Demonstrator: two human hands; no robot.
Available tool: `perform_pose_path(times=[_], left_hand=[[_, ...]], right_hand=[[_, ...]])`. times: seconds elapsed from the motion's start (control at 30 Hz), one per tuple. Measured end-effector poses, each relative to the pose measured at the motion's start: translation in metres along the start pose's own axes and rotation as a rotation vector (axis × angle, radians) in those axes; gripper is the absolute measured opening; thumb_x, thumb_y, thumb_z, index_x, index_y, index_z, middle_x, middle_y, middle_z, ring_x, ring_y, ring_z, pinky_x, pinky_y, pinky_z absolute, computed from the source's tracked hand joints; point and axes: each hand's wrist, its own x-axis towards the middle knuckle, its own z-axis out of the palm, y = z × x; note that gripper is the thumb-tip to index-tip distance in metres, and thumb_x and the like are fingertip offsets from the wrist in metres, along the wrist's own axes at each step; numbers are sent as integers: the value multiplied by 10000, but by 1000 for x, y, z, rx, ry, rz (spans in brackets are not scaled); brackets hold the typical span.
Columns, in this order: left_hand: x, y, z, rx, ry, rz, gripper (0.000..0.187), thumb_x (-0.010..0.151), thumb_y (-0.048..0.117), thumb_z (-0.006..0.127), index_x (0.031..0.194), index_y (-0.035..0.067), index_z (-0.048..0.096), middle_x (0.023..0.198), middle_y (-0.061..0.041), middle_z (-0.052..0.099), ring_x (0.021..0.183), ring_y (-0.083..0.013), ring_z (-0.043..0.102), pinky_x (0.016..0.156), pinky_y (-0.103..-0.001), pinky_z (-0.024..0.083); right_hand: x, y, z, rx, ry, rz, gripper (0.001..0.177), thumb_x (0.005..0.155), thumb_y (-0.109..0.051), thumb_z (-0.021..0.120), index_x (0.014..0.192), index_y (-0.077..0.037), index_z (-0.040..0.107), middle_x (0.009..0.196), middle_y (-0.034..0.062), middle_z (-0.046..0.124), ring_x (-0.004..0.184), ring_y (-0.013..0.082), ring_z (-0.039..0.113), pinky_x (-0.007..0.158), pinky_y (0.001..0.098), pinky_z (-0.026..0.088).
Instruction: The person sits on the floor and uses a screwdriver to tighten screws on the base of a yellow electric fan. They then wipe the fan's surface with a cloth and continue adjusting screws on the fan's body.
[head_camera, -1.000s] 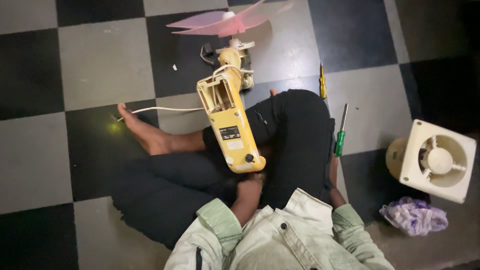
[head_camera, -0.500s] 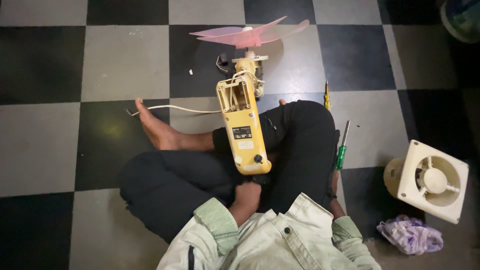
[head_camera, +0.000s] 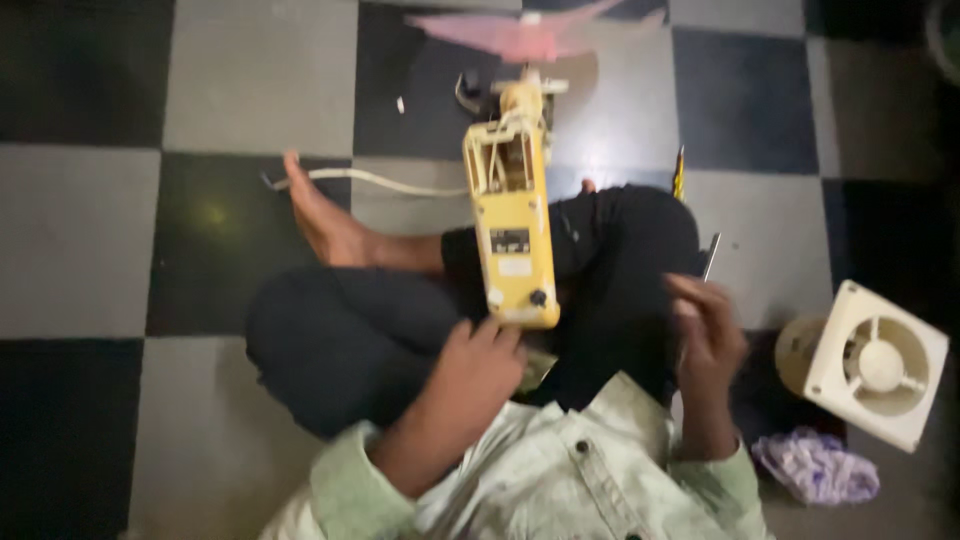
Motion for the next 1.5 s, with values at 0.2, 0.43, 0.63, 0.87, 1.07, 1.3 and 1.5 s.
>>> perform_pose_path(times=[0.2, 0.43, 0.63, 0.87, 1.07, 1.3, 1.5], left_hand=[[45, -23, -62, -6, 147, 28, 204, 801, 162, 661, 984, 101, 729, 906, -28, 636, 945, -215, 600, 722, -367, 452], [65, -63, 3, -643, 725, -641, 380, 976, 262, 703, 1251, 21, 602, 1214, -129, 617, 1080, -271, 586, 910, -375, 486], [92, -75, 124, -1797, 612, -522, 640, 1066, 524, 499, 1489, 44, 484, 1409, -112, 593, 1243, -172, 588, 1039, -314, 495], [91, -25, 151, -1692, 588, -848, 607, 1005, 412, 594, 1432, -13, 516, 1241, -137, 660, 1072, -221, 615, 937, -357, 513], [59, 20, 134, -1647, 760, -653, 696, 1049, 394, 573, 1583, 21, 328, 1515, -105, 519, 1304, -164, 523, 1094, -305, 418], [57, 33, 105, -1413, 679, -746, 691, 1063, 390, 514, 1616, 38, 298, 1538, -170, 509, 1349, -226, 511, 1122, -349, 371], [57, 29, 109, -1330, 673, -737, 575, 1080, 389, 489, 1503, 0, 466, 1431, -186, 576, 1321, -257, 552, 1113, -371, 410]], right_hand=[[36, -66, 68, 185, -892, 228, 543, 1000, -183, 640, 1482, -41, 434, 1296, 82, 675, 1197, 167, 634, 1014, 319, 503], [42, -36, 84, 516, -480, 412, 425, 1014, -150, 650, 1399, -2, 546, 1248, 66, 672, 1147, 131, 633, 985, 296, 524], [41, -19, 83, 662, -359, 458, 514, 996, -169, 657, 1468, -149, 456, 1047, 42, 689, 879, 87, 625, 774, 231, 519], [51, -15, 79, 558, -173, 368, 245, 1061, -206, 620, 1236, -34, 627, 1008, 10, 687, 870, 65, 629, 752, 209, 518], [84, -41, 95, 378, -75, 319, 221, 1022, -212, 667, 1159, -40, 689, 984, 2, 678, 801, 61, 570, 680, 212, 466], [78, -77, 129, -130, 81, -102, 143, 1026, -161, 720, 1043, -20, 716, 941, 27, 585, 784, 102, 545, 680, 219, 433], [89, -79, 136, -370, 20, -337, 164, 950, -128, 831, 983, -15, 717, 1059, 90, 469, 980, 231, 494, 829, 333, 454]])
